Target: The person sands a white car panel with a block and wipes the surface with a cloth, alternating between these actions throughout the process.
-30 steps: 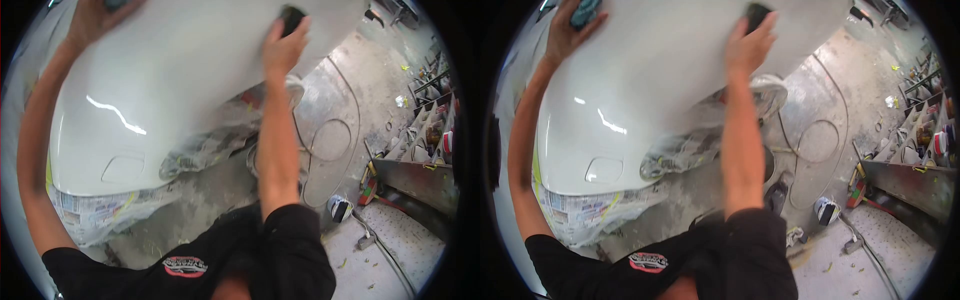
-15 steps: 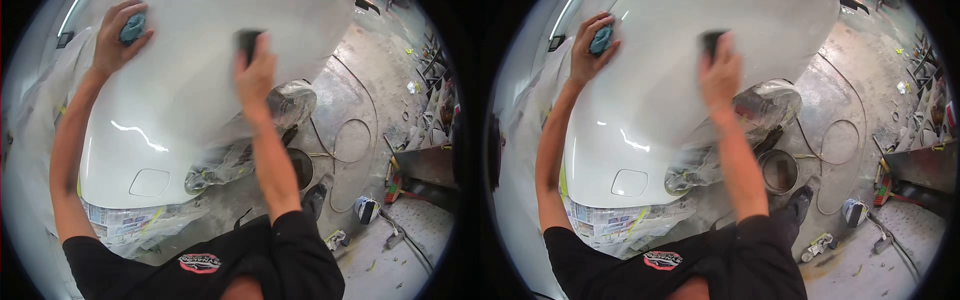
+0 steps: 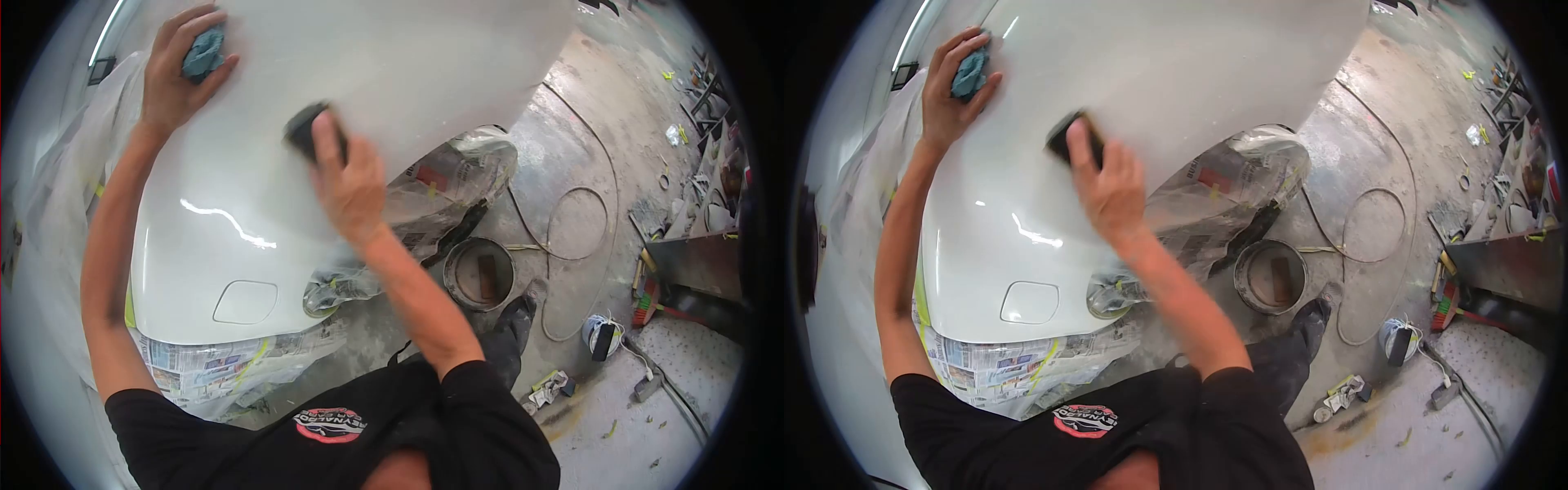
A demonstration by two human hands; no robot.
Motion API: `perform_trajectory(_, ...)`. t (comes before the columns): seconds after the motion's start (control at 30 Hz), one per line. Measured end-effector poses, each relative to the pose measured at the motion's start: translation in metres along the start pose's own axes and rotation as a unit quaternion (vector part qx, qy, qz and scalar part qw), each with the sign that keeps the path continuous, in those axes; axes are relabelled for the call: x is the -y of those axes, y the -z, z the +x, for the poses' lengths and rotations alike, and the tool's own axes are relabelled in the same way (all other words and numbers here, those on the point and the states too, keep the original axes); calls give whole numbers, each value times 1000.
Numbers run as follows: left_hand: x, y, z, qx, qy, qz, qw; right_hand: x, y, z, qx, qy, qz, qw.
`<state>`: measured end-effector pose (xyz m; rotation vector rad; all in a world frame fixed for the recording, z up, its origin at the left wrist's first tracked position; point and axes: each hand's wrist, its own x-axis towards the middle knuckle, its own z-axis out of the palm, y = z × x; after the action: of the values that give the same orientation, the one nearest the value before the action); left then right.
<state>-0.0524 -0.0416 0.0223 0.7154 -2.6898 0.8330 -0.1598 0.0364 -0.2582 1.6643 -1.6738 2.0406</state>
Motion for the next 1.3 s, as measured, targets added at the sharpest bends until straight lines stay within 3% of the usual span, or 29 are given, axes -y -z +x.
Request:
perform_trajectory(0.07,6,-1,-1,-3,-8,-1,1000,-1,5,-2,1,26,42,999)
perform_trajectory(0.13,4,-1,0,-3,-8,9,1000,-74,-6,39,-57,-41,26,997)
perform_trajectory(0.17,4,-3,1,-7,-8,15,1000,-113,-7,62,-94,-106,57,988)
perform_trajectory(0.23,4,-3,-2,-3,2,2,1000,-171,5,96,-32,-304,15,952)
perform_trajectory(0.3,1,-1,0,5,15,-1,1000,-177,4,103,-27,-358,-6,933)
perform_trajectory(0.37,3,-2,0,0,-1,17,1000,-143,-9,71,-95,-235,17,967)
perform_trajectory(0.43,3,-2,1,-5,-2,28,1000,-69,3,24,-33,-154,37,987)
perform_trajectory(0.53,3,0,-1,22,15,25,999,-92,1,17,-35,-78,58,995)
perform_trajectory(0.6,5,-2,0,18,12,10,1000,-163,-5,62,-81,-170,56,981)
perform_trajectory(0.67,5,-2,-1,23,17,2,1000,-230,-1,100,-50,-291,26,955)
perform_trajectory(0.77,3,-2,-1,23,13,12,1000,-217,-3,108,-28,-373,17,927)
perform_trajectory(0.83,3,-1,-1,27,16,17,999,-151,-11,75,-79,-222,0,972)
perform_trajectory(0.9,2,0,-1,27,16,18,999,-71,-1,32,-28,-89,17,995)
perform_trajectory(1.0,2,-1,-1,29,17,13,999,-101,5,47,-14,-74,34,997)
perform_trajectory(1.07,4,-2,-1,31,18,14,999,-175,-6,88,-58,-181,31,981)
perform_trajectory(1.13,3,-3,0,20,11,27,999,-228,0,118,-29,-296,-4,955)
perform_trajectory(1.23,1,-1,-1,17,6,30,999,-207,-1,111,-52,-309,23,949)
perform_trajectory(1.3,1,-2,3,14,5,30,999,-146,-6,68,-69,-194,23,978)
